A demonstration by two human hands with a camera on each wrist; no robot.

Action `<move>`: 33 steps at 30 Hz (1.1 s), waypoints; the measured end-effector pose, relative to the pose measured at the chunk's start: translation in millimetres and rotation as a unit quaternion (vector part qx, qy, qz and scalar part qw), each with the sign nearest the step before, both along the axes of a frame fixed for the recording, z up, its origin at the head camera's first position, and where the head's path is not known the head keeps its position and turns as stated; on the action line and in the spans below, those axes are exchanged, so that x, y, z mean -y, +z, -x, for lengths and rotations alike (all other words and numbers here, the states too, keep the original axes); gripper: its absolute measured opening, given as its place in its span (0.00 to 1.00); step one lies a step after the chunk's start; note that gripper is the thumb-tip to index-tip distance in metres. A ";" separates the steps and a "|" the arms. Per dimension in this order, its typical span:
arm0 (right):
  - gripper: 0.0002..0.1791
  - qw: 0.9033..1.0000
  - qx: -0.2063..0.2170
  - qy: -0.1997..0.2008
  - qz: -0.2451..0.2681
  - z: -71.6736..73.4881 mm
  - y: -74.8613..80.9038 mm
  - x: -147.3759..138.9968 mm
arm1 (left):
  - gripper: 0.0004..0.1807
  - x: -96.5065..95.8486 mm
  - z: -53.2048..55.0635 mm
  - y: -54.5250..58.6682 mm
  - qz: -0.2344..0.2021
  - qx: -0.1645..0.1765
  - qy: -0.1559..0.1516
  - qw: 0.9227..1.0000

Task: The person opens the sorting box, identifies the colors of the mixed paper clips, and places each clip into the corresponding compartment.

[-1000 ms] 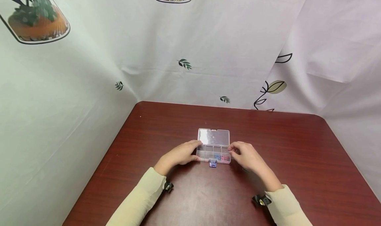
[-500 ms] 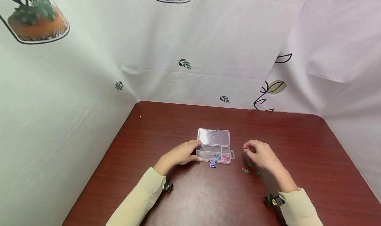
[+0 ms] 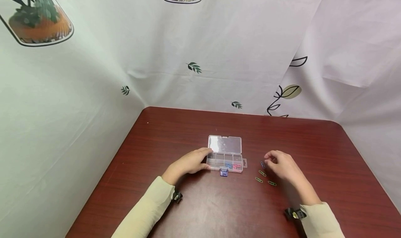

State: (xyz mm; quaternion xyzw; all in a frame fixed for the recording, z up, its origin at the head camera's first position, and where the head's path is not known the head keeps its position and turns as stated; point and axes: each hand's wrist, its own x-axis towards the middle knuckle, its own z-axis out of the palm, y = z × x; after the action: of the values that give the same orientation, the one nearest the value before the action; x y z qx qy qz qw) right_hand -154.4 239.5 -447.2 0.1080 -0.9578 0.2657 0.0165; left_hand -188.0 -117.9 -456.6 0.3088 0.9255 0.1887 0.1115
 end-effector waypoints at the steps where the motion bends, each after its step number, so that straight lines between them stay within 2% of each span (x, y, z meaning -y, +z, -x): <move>1: 0.03 1.000 0.003 -0.001 -0.003 -0.2 -0.5 -0.7 | 0.34 -0.1 0.2 0.1 0.001 0.000 0.000 1.000; 18: 0.03 0.997 0.069 -0.002 -0.033 -3.4 -6.6 -2.3 | 0.34 0.9 -1.7 1.1 0.000 -0.001 0.003 1.000; 33: 0.05 0.993 0.100 -0.008 -0.058 -0.9 -10.2 0.4 | 0.34 1.2 -1.2 0.4 0.000 0.003 0.005 1.000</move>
State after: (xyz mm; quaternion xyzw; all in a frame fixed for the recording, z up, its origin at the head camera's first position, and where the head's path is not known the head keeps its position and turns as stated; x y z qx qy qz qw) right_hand -153.6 239.1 -457.4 0.0742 -0.9694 0.2186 -0.0833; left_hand -186.8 -119.1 -456.2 0.3041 0.9266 0.1902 0.1131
